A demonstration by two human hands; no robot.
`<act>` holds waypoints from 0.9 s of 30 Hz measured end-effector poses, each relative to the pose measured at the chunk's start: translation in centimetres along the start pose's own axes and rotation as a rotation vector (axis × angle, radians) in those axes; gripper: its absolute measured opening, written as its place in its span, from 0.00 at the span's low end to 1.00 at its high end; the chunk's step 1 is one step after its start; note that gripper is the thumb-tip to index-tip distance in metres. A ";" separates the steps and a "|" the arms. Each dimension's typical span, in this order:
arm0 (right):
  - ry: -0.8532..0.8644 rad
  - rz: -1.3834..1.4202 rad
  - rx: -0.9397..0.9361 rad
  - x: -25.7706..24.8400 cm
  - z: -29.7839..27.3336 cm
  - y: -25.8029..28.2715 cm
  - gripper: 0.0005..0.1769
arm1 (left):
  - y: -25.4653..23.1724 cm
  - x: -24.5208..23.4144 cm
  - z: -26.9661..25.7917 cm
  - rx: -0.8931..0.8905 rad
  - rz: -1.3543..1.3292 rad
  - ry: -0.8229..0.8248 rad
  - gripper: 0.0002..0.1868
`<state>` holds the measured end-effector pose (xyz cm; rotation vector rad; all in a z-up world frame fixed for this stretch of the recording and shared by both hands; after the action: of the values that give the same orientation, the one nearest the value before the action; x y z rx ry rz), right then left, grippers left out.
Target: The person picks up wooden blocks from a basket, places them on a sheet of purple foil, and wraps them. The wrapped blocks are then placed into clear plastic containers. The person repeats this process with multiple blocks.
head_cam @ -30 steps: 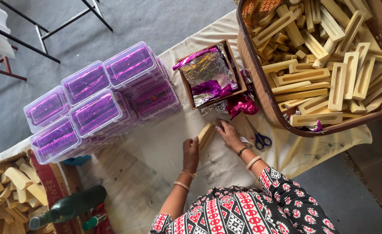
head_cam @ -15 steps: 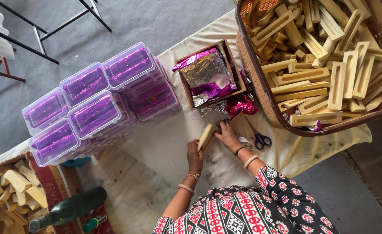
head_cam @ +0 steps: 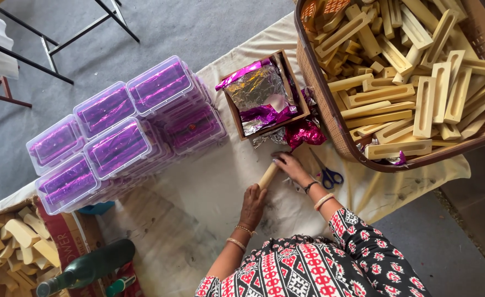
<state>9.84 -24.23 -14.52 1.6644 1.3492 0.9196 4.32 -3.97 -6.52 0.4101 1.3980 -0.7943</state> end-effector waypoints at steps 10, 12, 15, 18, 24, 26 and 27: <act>0.097 -0.326 -0.337 0.2 -1.3 2.5 0.14 | 3.0 -0.5 0.2 -0.312 -0.303 -0.045 0.31; 0.184 -0.292 -0.311 0.9 -1.7 2.4 0.19 | 4.0 -0.9 0.2 -0.340 -0.171 -0.094 0.29; 0.193 -0.410 -0.556 1.9 -3.2 4.1 0.25 | 5.4 -1.2 0.6 -0.354 -0.188 -0.091 0.27; 0.118 -0.554 -0.590 2.4 -4.6 6.1 0.30 | 4.8 -3.5 1.2 -0.309 -0.215 -0.052 0.28; 0.182 -0.451 -0.467 2.0 -3.0 3.3 0.25 | 6.0 -1.6 -1.5 -0.488 -0.321 -0.015 0.27; 0.200 -0.426 -0.418 2.4 -3.2 3.5 0.25 | 6.2 -1.0 -1.9 -0.481 -0.330 -0.032 0.27; 0.218 -0.399 -0.370 2.6 -3.2 3.5 0.25 | 6.3 -0.8 -2.1 -0.473 -0.339 -0.050 0.28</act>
<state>8.84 -21.63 -9.81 0.9929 1.4788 1.0516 7.28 1.98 -7.32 -0.2173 1.5731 -0.7062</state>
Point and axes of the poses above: each hand's wrist, its own z-axis towards the middle knuckle, its own x-axis out of the palm, y = z × x, the point moved 7 cm from there along z, towards the middle knuckle, and after that the axes turned 9 degrees about z, right-handed, at the moved point
